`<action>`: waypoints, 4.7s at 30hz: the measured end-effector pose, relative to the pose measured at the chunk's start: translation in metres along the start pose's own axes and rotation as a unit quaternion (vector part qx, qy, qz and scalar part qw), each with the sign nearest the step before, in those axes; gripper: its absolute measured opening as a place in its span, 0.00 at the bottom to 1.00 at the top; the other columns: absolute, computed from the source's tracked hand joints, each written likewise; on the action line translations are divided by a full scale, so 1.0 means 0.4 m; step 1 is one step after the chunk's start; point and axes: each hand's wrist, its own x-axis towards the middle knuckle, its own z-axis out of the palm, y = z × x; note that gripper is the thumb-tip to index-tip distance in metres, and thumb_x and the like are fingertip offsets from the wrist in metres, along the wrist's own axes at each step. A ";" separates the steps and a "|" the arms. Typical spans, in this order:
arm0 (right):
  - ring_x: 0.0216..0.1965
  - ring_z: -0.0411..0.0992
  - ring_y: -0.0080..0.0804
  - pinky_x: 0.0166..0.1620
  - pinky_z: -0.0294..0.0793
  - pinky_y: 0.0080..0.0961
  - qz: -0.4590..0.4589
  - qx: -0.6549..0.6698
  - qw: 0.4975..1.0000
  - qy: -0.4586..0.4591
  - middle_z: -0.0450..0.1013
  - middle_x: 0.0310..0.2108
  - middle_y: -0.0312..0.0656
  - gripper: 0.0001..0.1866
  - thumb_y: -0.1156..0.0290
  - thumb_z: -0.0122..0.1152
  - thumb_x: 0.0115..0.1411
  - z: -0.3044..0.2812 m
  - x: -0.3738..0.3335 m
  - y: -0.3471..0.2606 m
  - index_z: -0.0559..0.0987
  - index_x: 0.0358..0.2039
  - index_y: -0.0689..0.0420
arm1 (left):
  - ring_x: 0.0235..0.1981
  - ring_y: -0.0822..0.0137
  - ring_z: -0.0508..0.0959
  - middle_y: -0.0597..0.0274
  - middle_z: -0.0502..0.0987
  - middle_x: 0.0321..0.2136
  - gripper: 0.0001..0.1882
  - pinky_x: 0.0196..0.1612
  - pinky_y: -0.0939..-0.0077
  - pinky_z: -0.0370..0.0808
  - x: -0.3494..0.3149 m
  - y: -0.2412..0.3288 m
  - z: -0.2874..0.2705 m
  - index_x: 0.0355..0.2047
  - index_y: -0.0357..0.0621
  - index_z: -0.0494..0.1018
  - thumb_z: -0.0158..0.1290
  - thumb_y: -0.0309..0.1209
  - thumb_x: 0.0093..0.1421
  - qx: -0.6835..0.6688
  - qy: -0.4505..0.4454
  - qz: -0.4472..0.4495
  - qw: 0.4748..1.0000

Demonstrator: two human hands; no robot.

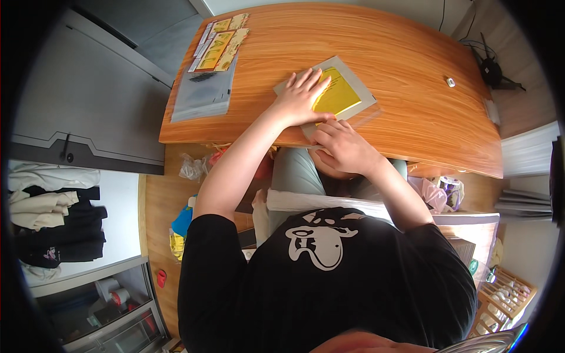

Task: Folding a gold Mylar balloon and placing it into a plastic sleeve with a cardboard backing.

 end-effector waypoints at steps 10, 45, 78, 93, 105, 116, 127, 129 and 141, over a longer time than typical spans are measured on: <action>0.52 0.71 0.50 0.55 0.71 0.45 -0.006 -0.013 0.998 0.057 0.73 0.42 0.43 0.09 0.71 0.65 0.60 0.007 0.034 0.033 0.76 0.39 0.55 | 0.78 0.52 0.45 0.54 0.46 0.77 0.57 0.76 0.42 0.45 0.076 -0.058 0.022 0.77 0.60 0.47 0.48 0.76 0.57 0.006 0.010 0.048 0.999; 0.17 0.54 0.17 0.19 0.50 0.20 0.214 0.575 0.777 0.143 0.58 0.18 0.29 0.14 0.63 0.64 0.68 -0.410 -0.534 -0.002 0.68 0.40 0.55 | 0.78 0.52 0.46 0.54 0.47 0.77 0.63 0.77 0.42 0.43 0.020 -0.012 -0.028 0.77 0.60 0.49 0.52 0.79 0.49 -0.028 -0.034 0.181 0.982; 0.28 0.80 0.48 0.33 0.80 0.40 0.220 0.085 0.969 0.066 0.79 0.24 0.46 0.22 0.68 0.68 0.57 -0.102 -0.302 -0.010 0.76 0.53 0.48 | 0.77 0.53 0.47 0.56 0.51 0.76 0.65 0.77 0.42 0.43 -0.019 0.079 -0.071 0.75 0.61 0.55 0.64 0.73 0.41 -0.066 -0.076 0.268 0.958; 0.29 0.81 0.39 0.33 0.79 0.30 0.215 0.109 0.965 0.107 0.82 0.32 0.44 0.22 0.66 0.74 0.59 -0.086 -0.311 -0.009 0.79 0.53 0.53 | 0.78 0.45 0.42 0.52 0.45 0.77 0.66 0.77 0.39 0.40 -0.018 0.071 -0.075 0.75 0.68 0.55 0.65 0.74 0.37 -0.090 -0.055 0.278 0.955; 0.38 0.84 0.32 0.42 0.82 0.24 0.281 0.159 0.937 0.132 0.85 0.40 0.48 0.14 0.70 0.70 0.64 -0.046 -0.319 -0.005 0.85 0.48 0.61 | 0.78 0.55 0.48 0.62 0.50 0.77 0.56 0.75 0.34 0.42 -0.057 0.059 -0.110 0.75 0.65 0.55 0.38 0.82 0.53 0.164 0.041 0.223 0.960; 0.44 0.83 0.29 0.50 0.80 0.24 0.313 0.303 0.886 0.156 0.85 0.43 0.46 0.13 0.73 0.69 0.64 -0.023 -0.384 0.036 0.85 0.47 0.64 | 0.68 0.55 0.69 0.57 0.74 0.64 0.43 0.75 0.45 0.47 -0.356 0.157 -0.003 0.62 0.47 0.76 0.59 0.65 0.55 -0.168 0.079 0.107 0.977; 0.44 0.81 0.25 0.50 0.78 0.23 0.310 0.357 0.859 0.195 0.85 0.42 0.45 0.14 0.69 0.67 0.67 -0.006 -0.396 0.029 0.85 0.48 0.64 | 0.62 0.53 0.70 0.56 0.75 0.57 0.22 0.69 0.52 0.58 -0.381 0.236 0.097 0.42 0.53 0.87 0.62 0.55 0.59 -0.271 0.326 0.033 0.905; 0.44 0.81 0.25 0.50 0.79 0.23 0.316 0.360 0.857 0.187 0.85 0.43 0.45 0.14 0.69 0.67 0.67 -0.010 -0.396 0.024 0.85 0.48 0.64 | 0.50 0.57 0.67 0.62 0.69 0.47 0.24 0.54 0.61 0.69 -0.383 0.241 0.102 0.41 0.53 0.87 0.68 0.54 0.52 -0.232 0.346 0.029 0.909; 0.45 0.80 0.26 0.52 0.77 0.23 0.315 0.399 0.841 0.184 0.84 0.44 0.46 0.14 0.69 0.65 0.68 -0.011 -0.397 0.016 0.85 0.49 0.65 | 0.23 0.71 0.65 0.70 0.62 0.24 0.30 0.25 0.77 0.63 -0.383 0.260 0.087 0.52 0.51 0.84 0.74 0.43 0.48 -0.315 0.281 -0.026 0.906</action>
